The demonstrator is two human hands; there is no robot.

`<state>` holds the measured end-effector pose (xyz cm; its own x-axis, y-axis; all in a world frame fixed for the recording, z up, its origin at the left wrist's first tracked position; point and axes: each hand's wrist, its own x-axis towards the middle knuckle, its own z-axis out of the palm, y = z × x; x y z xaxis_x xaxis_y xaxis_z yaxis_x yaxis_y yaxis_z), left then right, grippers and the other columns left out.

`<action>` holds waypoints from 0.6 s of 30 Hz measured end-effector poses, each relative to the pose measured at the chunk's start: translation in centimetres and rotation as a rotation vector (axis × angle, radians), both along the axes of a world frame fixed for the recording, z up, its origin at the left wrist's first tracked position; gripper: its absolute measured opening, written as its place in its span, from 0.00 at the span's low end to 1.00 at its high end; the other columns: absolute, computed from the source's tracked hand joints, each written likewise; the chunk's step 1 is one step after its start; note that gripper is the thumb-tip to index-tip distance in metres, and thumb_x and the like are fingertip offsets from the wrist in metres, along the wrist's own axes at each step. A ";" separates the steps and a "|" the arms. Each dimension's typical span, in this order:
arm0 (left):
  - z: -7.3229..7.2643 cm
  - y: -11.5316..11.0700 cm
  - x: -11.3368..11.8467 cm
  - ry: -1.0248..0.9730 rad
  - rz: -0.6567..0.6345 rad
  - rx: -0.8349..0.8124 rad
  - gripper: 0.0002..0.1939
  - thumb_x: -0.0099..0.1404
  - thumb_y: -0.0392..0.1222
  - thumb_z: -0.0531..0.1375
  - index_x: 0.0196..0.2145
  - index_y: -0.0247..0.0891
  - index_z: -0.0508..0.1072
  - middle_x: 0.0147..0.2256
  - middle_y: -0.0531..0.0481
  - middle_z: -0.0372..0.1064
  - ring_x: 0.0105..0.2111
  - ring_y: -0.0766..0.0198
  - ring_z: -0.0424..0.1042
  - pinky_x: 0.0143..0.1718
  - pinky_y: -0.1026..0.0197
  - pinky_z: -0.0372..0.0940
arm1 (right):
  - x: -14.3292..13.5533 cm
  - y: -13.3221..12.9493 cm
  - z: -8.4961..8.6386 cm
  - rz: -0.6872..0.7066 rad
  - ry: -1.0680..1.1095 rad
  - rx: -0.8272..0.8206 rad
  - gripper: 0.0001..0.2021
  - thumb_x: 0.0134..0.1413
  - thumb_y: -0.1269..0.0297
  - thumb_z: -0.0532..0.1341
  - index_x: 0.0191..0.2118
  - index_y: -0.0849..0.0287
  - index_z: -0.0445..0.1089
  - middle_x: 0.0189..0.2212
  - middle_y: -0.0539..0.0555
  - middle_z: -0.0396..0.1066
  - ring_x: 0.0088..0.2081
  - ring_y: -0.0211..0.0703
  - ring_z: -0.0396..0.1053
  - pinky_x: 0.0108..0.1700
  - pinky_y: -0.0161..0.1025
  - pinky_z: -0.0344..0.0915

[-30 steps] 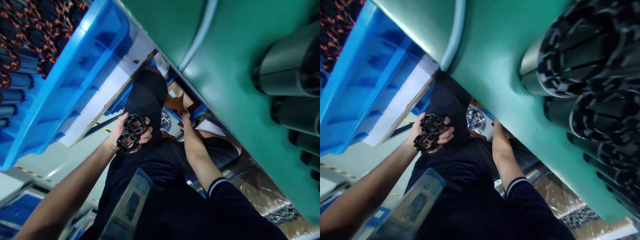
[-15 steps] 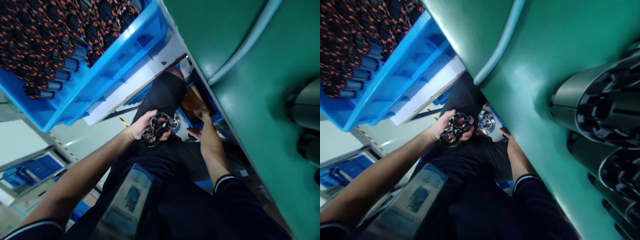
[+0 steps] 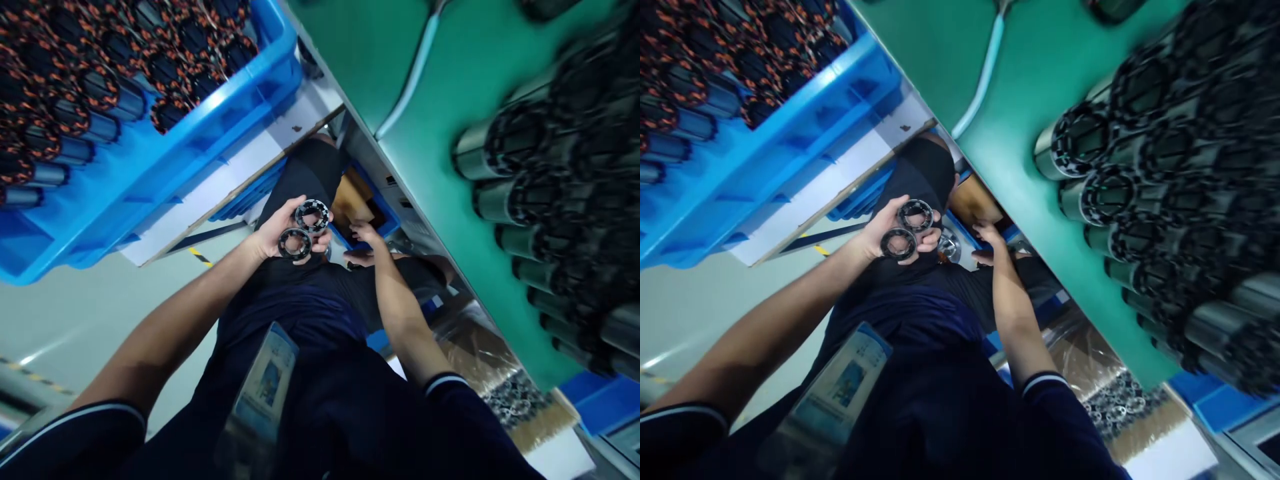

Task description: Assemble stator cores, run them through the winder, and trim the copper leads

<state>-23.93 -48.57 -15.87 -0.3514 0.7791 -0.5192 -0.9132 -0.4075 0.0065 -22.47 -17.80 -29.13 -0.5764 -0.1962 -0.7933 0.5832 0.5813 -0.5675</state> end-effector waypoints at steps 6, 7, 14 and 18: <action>-0.2 -0.2 -0.4 0.017 0.010 -0.089 0.32 0.83 0.68 0.49 0.57 0.37 0.76 0.35 0.40 0.74 0.28 0.47 0.76 0.12 0.55 0.69 | 2.5 -3.0 4.1 -0.243 0.057 0.030 0.22 0.80 0.51 0.71 0.68 0.58 0.77 0.64 0.61 0.79 0.58 0.54 0.82 0.60 0.56 0.85; -0.1 -0.3 -0.5 0.039 0.009 -0.096 0.31 0.83 0.67 0.50 0.55 0.38 0.76 0.34 0.41 0.73 0.28 0.48 0.76 0.12 0.56 0.69 | 3.6 -3.3 5.1 -0.270 0.074 0.027 0.22 0.80 0.51 0.71 0.68 0.58 0.77 0.63 0.61 0.79 0.58 0.53 0.82 0.60 0.55 0.85; 3.1 -0.5 0.5 0.202 -0.065 -0.176 0.21 0.83 0.60 0.58 0.54 0.40 0.76 0.36 0.44 0.75 0.27 0.54 0.77 0.16 0.59 0.72 | 13.5 -2.4 13.7 -0.421 0.345 0.059 0.21 0.81 0.51 0.70 0.68 0.57 0.77 0.64 0.61 0.80 0.58 0.53 0.82 0.61 0.56 0.85; 6.7 0.5 2.4 0.397 -0.169 -0.202 0.26 0.76 0.65 0.69 0.53 0.38 0.78 0.36 0.45 0.75 0.26 0.58 0.72 0.19 0.60 0.71 | 19.0 0.6 17.2 -0.519 0.536 0.221 0.21 0.82 0.50 0.69 0.69 0.55 0.77 0.65 0.61 0.79 0.60 0.53 0.82 0.64 0.57 0.83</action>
